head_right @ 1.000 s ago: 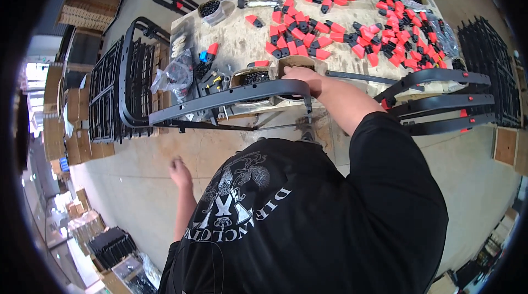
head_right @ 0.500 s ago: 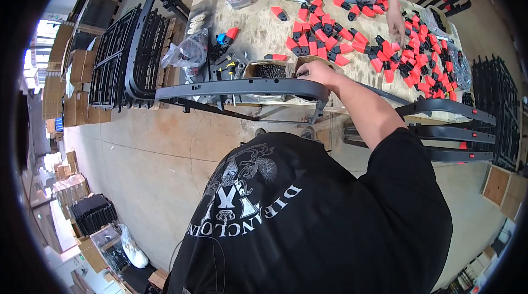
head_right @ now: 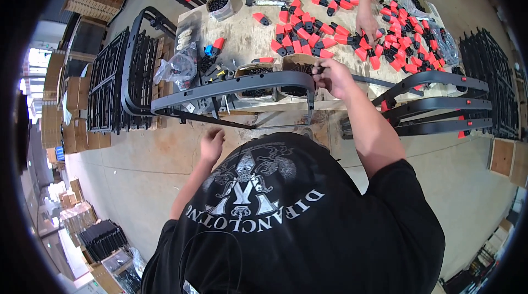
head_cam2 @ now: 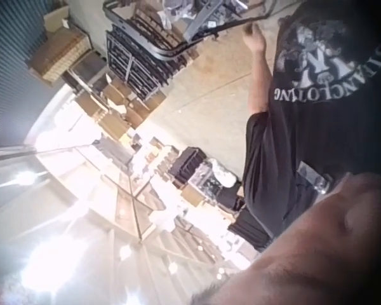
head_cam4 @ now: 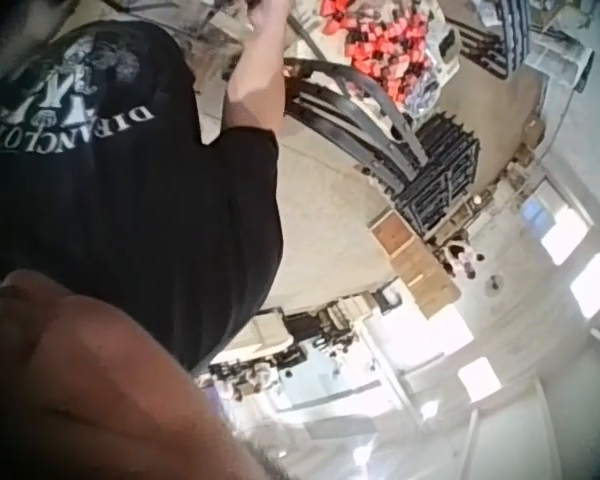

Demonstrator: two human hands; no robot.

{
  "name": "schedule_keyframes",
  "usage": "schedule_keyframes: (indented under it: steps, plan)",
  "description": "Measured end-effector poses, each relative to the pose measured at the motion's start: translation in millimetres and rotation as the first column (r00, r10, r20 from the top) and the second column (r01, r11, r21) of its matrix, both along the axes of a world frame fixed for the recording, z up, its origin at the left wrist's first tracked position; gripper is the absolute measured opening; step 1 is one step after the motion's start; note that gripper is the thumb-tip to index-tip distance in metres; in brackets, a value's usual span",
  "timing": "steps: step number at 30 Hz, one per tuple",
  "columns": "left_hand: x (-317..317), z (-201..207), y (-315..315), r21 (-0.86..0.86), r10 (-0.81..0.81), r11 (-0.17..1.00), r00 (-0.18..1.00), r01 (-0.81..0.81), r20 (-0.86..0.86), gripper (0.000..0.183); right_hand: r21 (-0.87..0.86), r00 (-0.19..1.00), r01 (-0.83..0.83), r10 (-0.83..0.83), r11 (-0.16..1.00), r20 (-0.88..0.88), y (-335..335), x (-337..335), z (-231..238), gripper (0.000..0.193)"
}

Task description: Attaching red protective end caps and fasteners to black metal rack components at a workbench.

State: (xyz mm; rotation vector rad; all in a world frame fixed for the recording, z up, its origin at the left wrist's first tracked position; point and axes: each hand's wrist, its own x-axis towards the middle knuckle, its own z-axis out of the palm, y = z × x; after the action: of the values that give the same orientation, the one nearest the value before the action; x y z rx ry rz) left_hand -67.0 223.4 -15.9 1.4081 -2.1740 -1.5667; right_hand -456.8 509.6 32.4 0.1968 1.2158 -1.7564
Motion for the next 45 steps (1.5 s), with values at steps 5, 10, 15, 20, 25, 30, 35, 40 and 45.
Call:
schedule_keyframes:
  steps: [5, 10, 15, 20, 25, 30, 35, 40, 45]
  plan:
    - [-126.7, 57.5, 7.4, -0.224, -0.505, 0.845, 0.862, 0.485, -0.038, 0.025, -0.017, 0.979, 0.156, -0.157, 0.988, -0.128, 65.4, 58.0, 10.9, 0.014]
    - [-230.6, -1.4, -17.3, -0.478, -0.785, 0.387, 0.553, 0.789, 0.278, 0.029, 0.125, 0.959, 0.249, -0.226, 0.960, -0.172, 121.8, 156.7, 0.5, 0.017]
    - [-251.7, -40.0, -14.0, -0.443, -0.743, 0.355, 0.537, 0.823, 0.401, 0.032, 0.439, 0.907, 0.413, -0.403, 0.798, -0.121, 148.7, 264.6, -11.3, 0.017]
    - [-253.5, -0.3, 1.0, -0.437, -0.840, 0.040, 0.267, 0.898, 0.473, 0.029, 0.568, 0.860, 0.510, -0.377, 0.646, -0.344, 167.9, 360.4, -28.1, 0.016]
    - [-249.1, -9.8, -4.2, -0.478, -0.839, 0.231, 0.423, 0.848, 0.344, 0.033, 0.546, 0.811, 0.582, -0.474, 0.602, -0.343, 155.9, 405.6, -38.7, 0.016]
    - [-252.4, -10.8, -8.0, -0.578, -0.808, 0.258, 0.501, 0.774, 0.310, 0.035, 0.571, 0.783, 0.566, -0.604, 0.595, -0.147, 131.1, 401.8, -25.0, 0.016]
    - [-254.6, -7.4, -22.4, -0.397, -0.811, 0.287, 0.442, 0.872, 0.384, 0.041, 0.501, 0.753, 0.605, -0.650, 0.618, -0.108, 116.8, 379.3, -32.8, 0.015]
    - [-230.1, -37.9, -41.5, 0.217, -0.630, 0.728, 0.760, 0.650, -0.162, 0.030, 0.435, 0.854, 0.497, -0.512, 0.751, -0.091, 83.0, 324.6, -31.9, 0.019]
    - [-188.6, 44.2, -14.2, 0.117, -0.768, 0.622, 0.633, 0.774, -0.103, 0.025, 0.277, 0.937, 0.324, -0.347, 0.904, 0.033, 25.6, 267.2, -6.0, 0.025]
